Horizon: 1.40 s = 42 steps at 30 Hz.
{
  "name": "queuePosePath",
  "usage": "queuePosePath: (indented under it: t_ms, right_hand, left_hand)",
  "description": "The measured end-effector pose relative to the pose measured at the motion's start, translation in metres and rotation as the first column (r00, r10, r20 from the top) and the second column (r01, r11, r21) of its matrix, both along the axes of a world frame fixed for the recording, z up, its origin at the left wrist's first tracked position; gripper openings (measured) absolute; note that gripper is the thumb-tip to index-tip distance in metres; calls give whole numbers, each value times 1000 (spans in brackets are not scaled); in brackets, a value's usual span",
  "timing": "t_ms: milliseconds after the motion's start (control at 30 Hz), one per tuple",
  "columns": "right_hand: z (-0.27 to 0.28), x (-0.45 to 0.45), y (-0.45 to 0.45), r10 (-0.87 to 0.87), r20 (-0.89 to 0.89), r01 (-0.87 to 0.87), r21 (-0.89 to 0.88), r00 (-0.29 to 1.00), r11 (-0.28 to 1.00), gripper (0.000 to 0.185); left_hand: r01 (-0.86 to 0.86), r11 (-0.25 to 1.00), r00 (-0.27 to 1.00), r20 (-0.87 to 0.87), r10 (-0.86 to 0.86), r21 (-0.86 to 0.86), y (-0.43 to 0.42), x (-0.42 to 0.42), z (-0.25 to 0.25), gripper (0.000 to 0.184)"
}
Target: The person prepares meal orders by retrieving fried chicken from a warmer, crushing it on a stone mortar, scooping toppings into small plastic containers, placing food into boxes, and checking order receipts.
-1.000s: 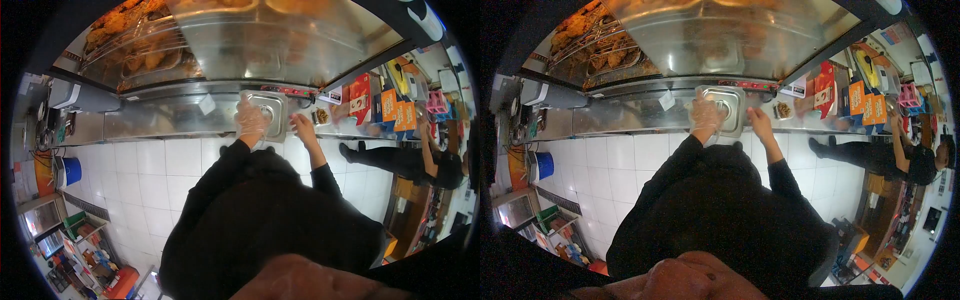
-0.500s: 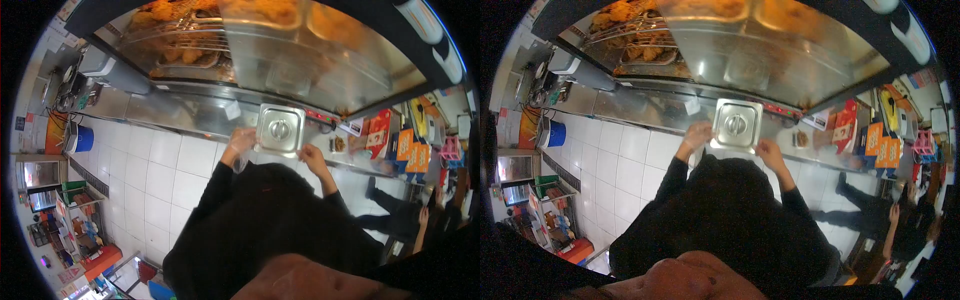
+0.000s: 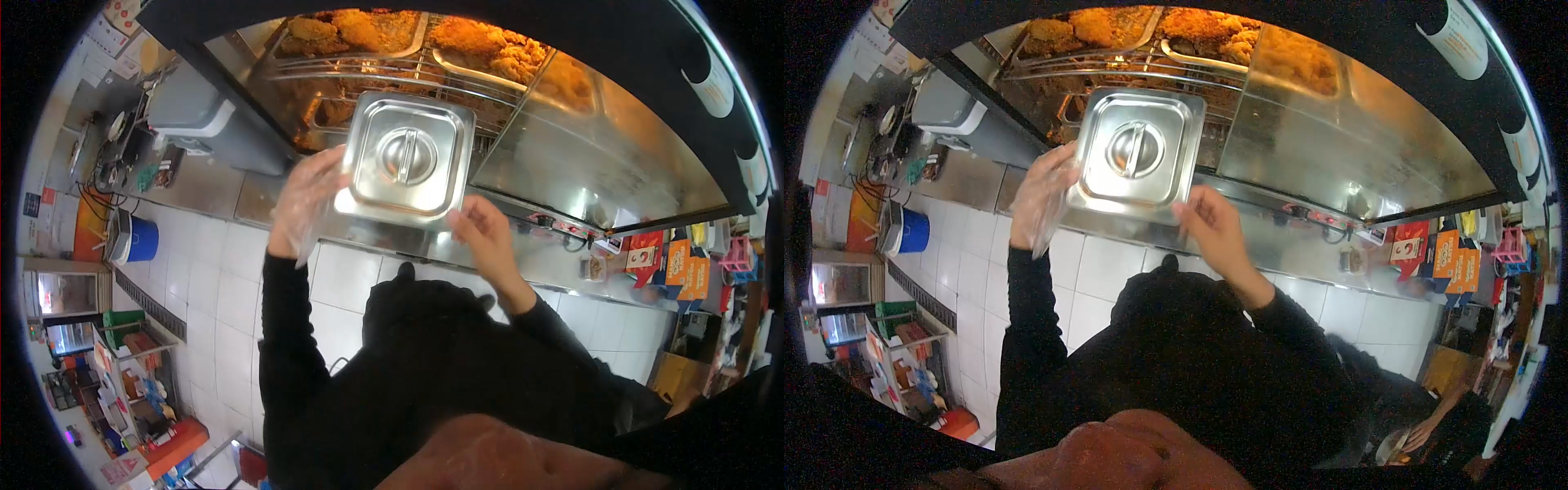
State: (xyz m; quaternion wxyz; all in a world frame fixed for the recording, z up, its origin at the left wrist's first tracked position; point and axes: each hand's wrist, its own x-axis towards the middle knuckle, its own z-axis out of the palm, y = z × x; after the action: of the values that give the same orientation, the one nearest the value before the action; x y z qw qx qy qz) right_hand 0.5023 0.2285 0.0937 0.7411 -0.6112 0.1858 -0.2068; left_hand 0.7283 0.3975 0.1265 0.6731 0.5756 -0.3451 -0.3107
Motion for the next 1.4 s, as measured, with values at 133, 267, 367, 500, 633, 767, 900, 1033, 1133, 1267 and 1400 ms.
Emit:
queuePosePath:
  t_ms: [133, 267, 367, 500, 633, 767, 900, 1033, 1133, 1267, 1400]
  right_hand:
    - [-4, 37, -4, -275, 100, 271, 46, 956, 961, 12]
    - [1, 50, -16, -409, 113, 403, 76, 905, 912, 13]
    - [3, 67, -23, -419, 169, 404, 112, 892, 908, 20]
    - [4, 57, -23, -475, 130, 492, -224, 871, 841, 27]
    - [-2, 28, -69, -594, 696, 722, -641, 404, -260, 27]
    - [-22, 12, -155, -453, 813, 529, -582, 365, -618, 32]
    - [-32, 43, -154, -338, 881, 585, -472, 330, -660, 26]
    - [-34, 100, -119, -323, 866, 679, -501, 383, -537, 22]
    - [-23, 140, -80, -305, 818, 623, -571, 487, -535, 26]
    - [-28, 209, -35, -216, 815, 678, -571, 539, -463, 50]
    - [-28, 276, 25, -102, 753, 700, -646, 650, -306, 54]
  left_hand:
    - [127, 986, 960, -238, -150, -110, -45, 45, -17, 56]
    - [271, 914, 786, -480, -391, -300, -85, 71, -19, 54]
    - [226, 899, 724, -552, -413, -376, -113, 75, -31, 47]
    - [305, 745, 579, -506, -640, -594, -143, 30, -32, 45]
    - [170, 916, 845, -424, -326, -364, -136, 4, -36, 61]
    - [163, 963, 877, -415, -241, -215, -74, 21, -74, 65]
    - [-35, 999, 903, -428, 27, -10, -4, 27, -111, 67]
    - [-164, 986, 847, -507, 160, 38, 28, 40, -141, 69]
    - [-150, 989, 883, -451, 131, -7, 31, 40, -138, 67]
    - [-183, 983, 882, -447, 150, -30, 29, 33, -148, 67]
    - [-239, 971, 834, -513, 205, 1, 33, 14, -161, 66]
